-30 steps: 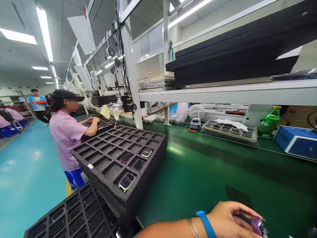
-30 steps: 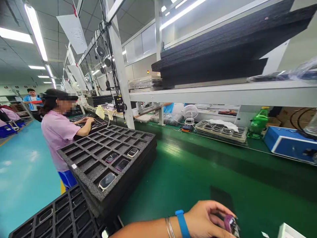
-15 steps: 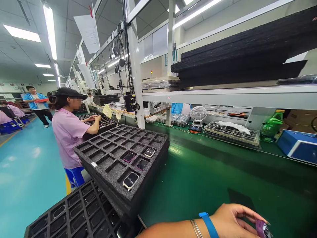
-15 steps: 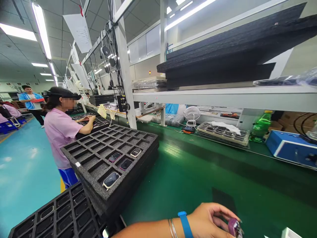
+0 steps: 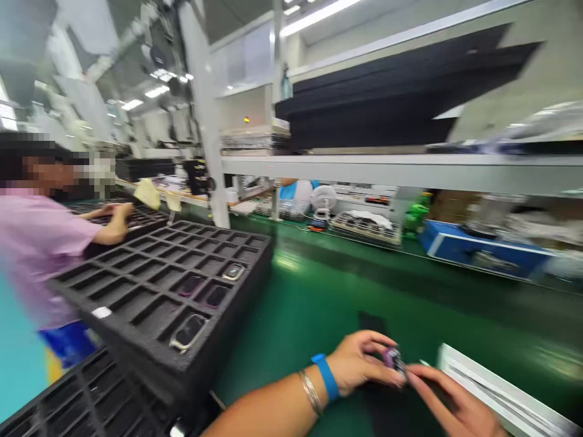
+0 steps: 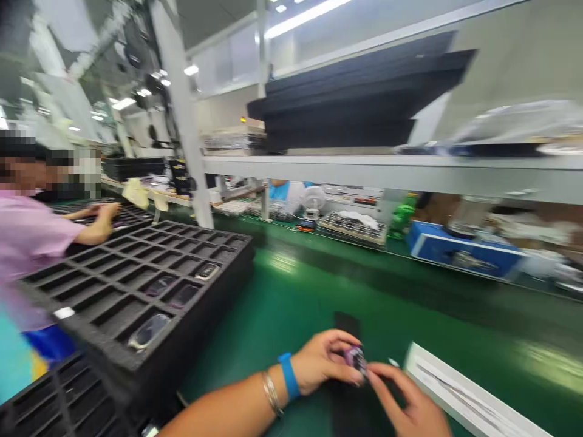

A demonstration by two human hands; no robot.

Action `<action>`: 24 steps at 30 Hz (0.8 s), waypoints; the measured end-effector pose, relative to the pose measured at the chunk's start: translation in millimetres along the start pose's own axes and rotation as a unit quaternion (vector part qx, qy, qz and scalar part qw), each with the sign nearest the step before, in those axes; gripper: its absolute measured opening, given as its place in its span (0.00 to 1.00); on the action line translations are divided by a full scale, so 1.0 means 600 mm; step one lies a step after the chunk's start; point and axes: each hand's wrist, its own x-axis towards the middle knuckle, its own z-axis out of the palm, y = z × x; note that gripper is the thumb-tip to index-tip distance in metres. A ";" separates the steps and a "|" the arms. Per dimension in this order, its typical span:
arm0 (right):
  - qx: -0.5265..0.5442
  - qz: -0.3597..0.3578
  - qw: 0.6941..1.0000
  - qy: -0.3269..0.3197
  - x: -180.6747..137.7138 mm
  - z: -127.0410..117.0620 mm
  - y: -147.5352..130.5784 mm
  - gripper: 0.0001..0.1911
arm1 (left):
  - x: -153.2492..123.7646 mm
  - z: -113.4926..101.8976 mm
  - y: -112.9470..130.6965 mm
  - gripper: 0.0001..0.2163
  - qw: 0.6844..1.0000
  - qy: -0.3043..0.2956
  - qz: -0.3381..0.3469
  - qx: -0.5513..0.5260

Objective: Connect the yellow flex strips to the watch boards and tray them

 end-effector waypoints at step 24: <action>-0.035 -0.063 0.997 -0.035 -0.010 -0.027 -0.044 0.05 | -0.012 0.014 0.006 0.19 0.997 -0.068 -0.041 -0.003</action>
